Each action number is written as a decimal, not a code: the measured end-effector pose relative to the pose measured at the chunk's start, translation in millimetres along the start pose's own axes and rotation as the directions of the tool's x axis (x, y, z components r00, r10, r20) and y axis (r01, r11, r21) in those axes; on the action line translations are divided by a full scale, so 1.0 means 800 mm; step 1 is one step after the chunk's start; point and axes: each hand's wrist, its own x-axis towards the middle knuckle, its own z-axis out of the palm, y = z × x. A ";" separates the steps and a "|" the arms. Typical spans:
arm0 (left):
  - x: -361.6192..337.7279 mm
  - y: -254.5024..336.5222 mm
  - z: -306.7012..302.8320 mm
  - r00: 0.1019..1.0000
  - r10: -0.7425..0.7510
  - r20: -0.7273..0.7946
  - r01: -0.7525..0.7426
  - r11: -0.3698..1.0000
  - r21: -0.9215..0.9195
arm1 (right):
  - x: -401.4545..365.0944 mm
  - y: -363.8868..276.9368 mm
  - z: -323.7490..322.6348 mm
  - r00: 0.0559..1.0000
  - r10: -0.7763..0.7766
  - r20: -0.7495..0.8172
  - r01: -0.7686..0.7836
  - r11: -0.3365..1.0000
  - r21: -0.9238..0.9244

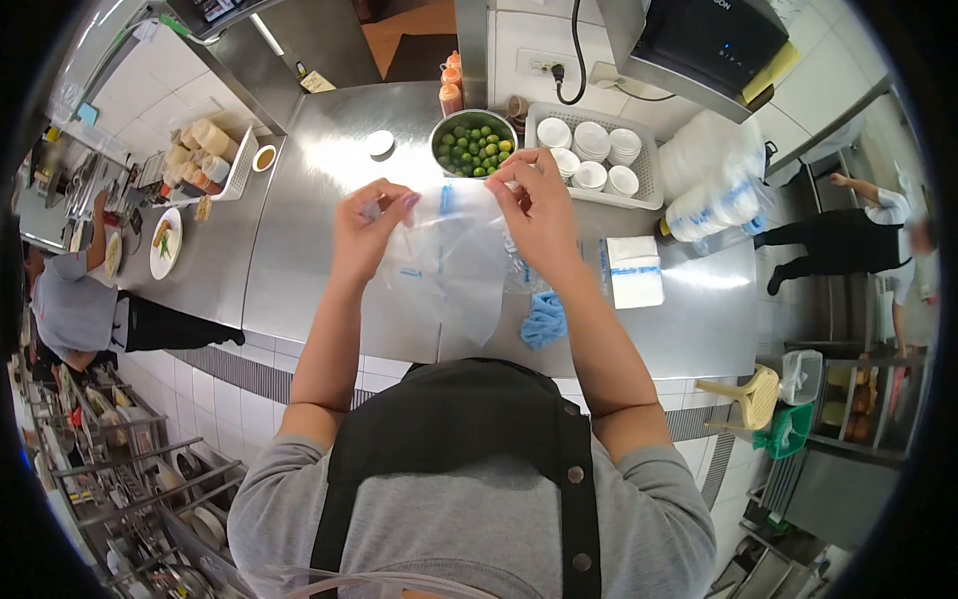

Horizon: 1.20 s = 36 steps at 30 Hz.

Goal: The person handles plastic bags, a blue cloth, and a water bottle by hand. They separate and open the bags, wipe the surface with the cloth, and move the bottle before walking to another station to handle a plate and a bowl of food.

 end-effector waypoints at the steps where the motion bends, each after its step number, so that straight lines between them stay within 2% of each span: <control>1: 0.011 0.002 0.003 0.999 -0.031 -0.037 0.033 0.998 0.055 | 0.004 0.002 0.009 0.997 0.005 -0.074 -0.011 0.996 -0.085; 2: 0.021 -0.008 0.010 0.995 -0.053 -0.087 0.055 0.998 0.026 | 0.007 0.009 0.017 0.994 0.041 -0.097 -0.049 0.995 -0.082; 5: 0.040 -0.032 0.014 0.984 -0.159 -0.081 0.154 0.986 -0.064 | 0.013 0.038 0.038 0.978 0.159 -0.134 -0.168 0.984 -0.060; 6: 0.044 -0.039 0.011 0.979 -0.199 -0.036 0.191 0.969 -0.153 | 0.014 0.045 0.041 0.970 0.208 -0.125 -0.215 0.975 -0.049; 7: 0.048 -0.046 0.004 0.949 -0.309 0.060 0.314 0.913 -0.260 | 0.013 0.050 0.042 0.959 0.258 -0.116 -0.264 0.964 -0.038; 9: 0.055 -0.051 -0.012 0.832 -0.479 0.281 0.555 0.722 -0.413 | 0.009 0.050 0.042 0.903 0.428 -0.036 -0.419 0.897 0.138; 13: 0.062 -0.071 -0.017 0.727 -0.532 0.433 0.686 0.585 -0.433 | 0.009 0.042 0.042 0.740 0.669 0.076 -0.644 0.671 0.368; 15: 0.060 -0.105 -0.010 0.693 -0.563 0.451 0.721 0.545 -0.428 | 0.006 0.077 0.041 0.840 0.540 0.062 -0.527 0.782 0.332; 16: 0.059 -0.121 -0.009 0.726 -0.509 0.461 0.682 0.616 -0.393 | 0.004 0.098 0.042 0.881 0.469 0.054 -0.461 0.830 0.312; 19: 0.043 -0.126 0.007 0.839 -0.441 0.319 0.538 0.762 -0.361 | -0.009 0.147 0.050 0.867 0.499 0.003 -0.470 0.816 0.337; 21: 0.034 -0.142 0.016 0.886 -0.398 0.240 0.460 0.820 -0.341 | -0.052 0.268 0.085 0.776 0.631 -0.002 -0.435 0.538 0.722; 23: 0.027 -0.155 0.028 0.903 -0.394 0.170 0.429 0.846 -0.318 | -0.066 0.274 0.087 0.872 0.459 -0.169 -0.382 0.854 0.353; 24: 0.024 -0.159 0.033 0.898 -0.416 0.142 0.439 0.845 -0.305 | -0.069 0.216 0.083 0.979 0.144 -0.141 -0.183 0.929 -0.322; 25: 0.019 -0.165 0.038 0.892 -0.438 0.111 0.451 0.844 -0.290 | -0.071 0.201 0.088 0.995 0.056 -0.088 -0.092 0.870 -0.485; 26: 0.012 -0.183 0.043 0.940 -0.332 0.073 0.340 0.918 -0.204 | -0.074 0.187 0.092 0.999 -0.032 -0.034 0.003 0.778 -0.628; 27: 0.007 -0.202 0.049 0.975 -0.217 0.047 0.221 0.969 -0.109 | -0.077 0.198 0.100 0.988 0.075 -0.135 -0.120 0.926 -0.359; 28: 0.002 -0.221 0.055 0.995 -0.094 0.034 0.095 0.995 -0.011 | -0.081 0.209 0.105 0.958 0.206 -0.197 -0.219 0.974 -0.049; 31: -0.008 -0.206 0.064 0.982 -0.178 -0.055 0.176 0.983 -0.041 | -0.067 0.158 0.096 0.980 0.112 -0.163 -0.119 0.992 -0.034; 34: -0.008 -0.249 0.063 0.998 -0.060 -0.030 0.060 0.998 0.001 | -0.077 0.177 0.102 0.966 0.211 -0.149 -0.219 0.975 -0.037; 36: -0.006 -0.256 0.064 0.999 0.008 -0.038 -0.008 1.000 0.016 | -0.083 0.202 0.105 0.969 0.198 -0.147 -0.208 0.977 -0.055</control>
